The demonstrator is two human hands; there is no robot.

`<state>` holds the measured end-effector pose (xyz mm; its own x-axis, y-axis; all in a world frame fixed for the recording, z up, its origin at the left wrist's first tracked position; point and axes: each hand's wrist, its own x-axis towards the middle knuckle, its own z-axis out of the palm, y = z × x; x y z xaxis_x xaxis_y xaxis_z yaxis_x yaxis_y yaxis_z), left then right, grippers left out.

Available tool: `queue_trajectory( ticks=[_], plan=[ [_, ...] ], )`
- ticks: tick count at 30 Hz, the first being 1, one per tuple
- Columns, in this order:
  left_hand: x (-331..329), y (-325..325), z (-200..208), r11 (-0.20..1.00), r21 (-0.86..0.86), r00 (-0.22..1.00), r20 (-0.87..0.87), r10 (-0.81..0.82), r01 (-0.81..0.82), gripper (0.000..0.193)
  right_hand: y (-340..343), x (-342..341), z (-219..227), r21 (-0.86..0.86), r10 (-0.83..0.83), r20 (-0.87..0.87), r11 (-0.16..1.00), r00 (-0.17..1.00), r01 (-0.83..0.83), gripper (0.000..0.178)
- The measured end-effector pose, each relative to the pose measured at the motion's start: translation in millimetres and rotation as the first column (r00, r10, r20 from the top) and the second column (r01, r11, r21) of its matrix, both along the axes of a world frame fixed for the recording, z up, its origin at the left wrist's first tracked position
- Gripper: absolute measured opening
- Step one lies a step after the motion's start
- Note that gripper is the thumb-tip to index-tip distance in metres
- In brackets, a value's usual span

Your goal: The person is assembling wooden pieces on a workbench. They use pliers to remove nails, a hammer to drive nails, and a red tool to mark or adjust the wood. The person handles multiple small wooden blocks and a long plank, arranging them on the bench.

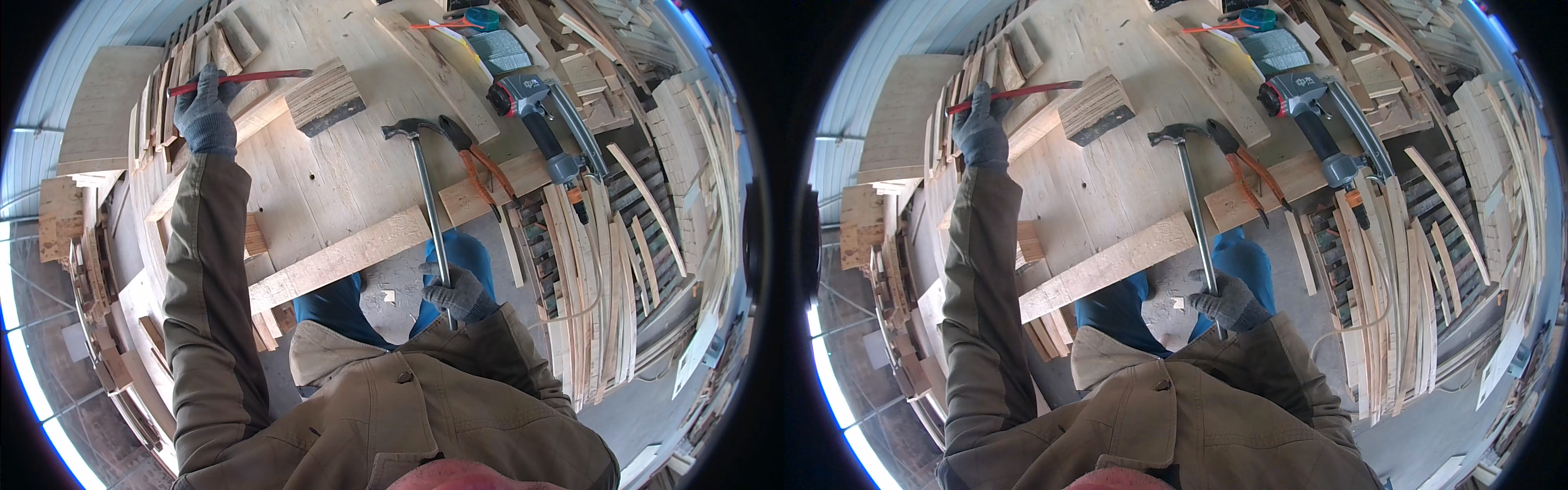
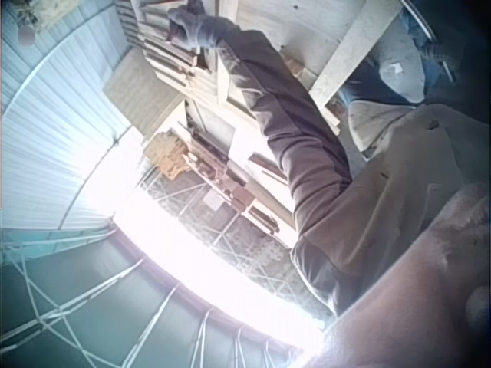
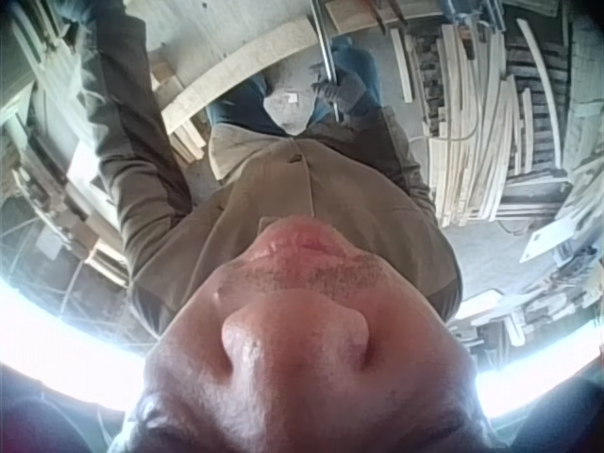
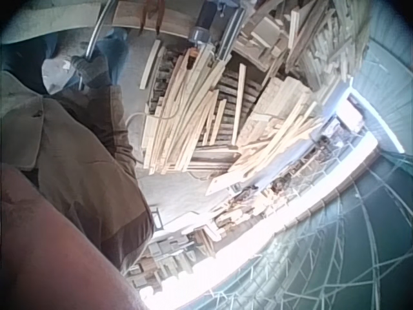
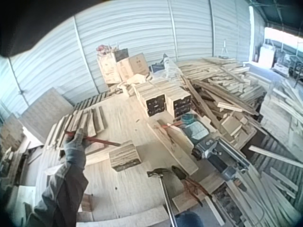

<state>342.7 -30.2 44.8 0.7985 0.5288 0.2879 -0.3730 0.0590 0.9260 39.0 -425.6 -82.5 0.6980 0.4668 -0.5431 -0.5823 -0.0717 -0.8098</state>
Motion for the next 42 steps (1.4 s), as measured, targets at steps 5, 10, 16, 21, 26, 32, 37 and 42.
queue_trajectory(
  ticks=[5,10,16,21,26,32,37,42],
  plan=[
    [-1,8,-5,0.999,-0.037,1.0,-0.025,-0.005,0.004,0.012,0,-1,-1,0.016,-0.015,-0.01,1.0,1.0,0.015,0.047],
    [-5,-4,4,0.993,0.108,0.998,-0.026,-0.051,0.054,0.015,3,-2,-5,0.034,-0.038,-0.059,0.999,0.998,0.04,0.046],
    [8,-26,18,0.871,0.486,0.993,0.05,-0.104,0.067,0.017,4,0,6,0.068,-0.083,-0.125,0.993,0.989,0.092,0.047],
    [21,-39,26,0.798,0.588,0.991,-0.082,-0.108,0.135,0.023,7,1,27,0.055,-0.149,-0.068,0.987,0.987,0.153,0.041],
    [24,-48,26,0.761,0.616,0.979,-0.136,-0.155,0.206,0.023,9,2,41,0.018,-0.242,-0.087,0.969,0.966,0.245,0.028],
    [23,-59,26,0.752,0.604,0.961,-0.097,-0.26,0.264,0.019,9,-5,32,-0.079,-0.359,-0.003,0.931,0.934,0.357,0.017],
    [34,-63,27,0.647,0.73,0.975,-0.181,-0.127,0.219,0.018,5,5,35,-0.301,-0.245,0.422,0.87,0.873,0.39,0.013],
    [44,-61,25,0.716,0.651,0.968,-0.156,-0.199,0.252,0.02,-13,40,93,-0.429,0.008,0.676,0.817,0.737,0.385,0.024]
  ],
)
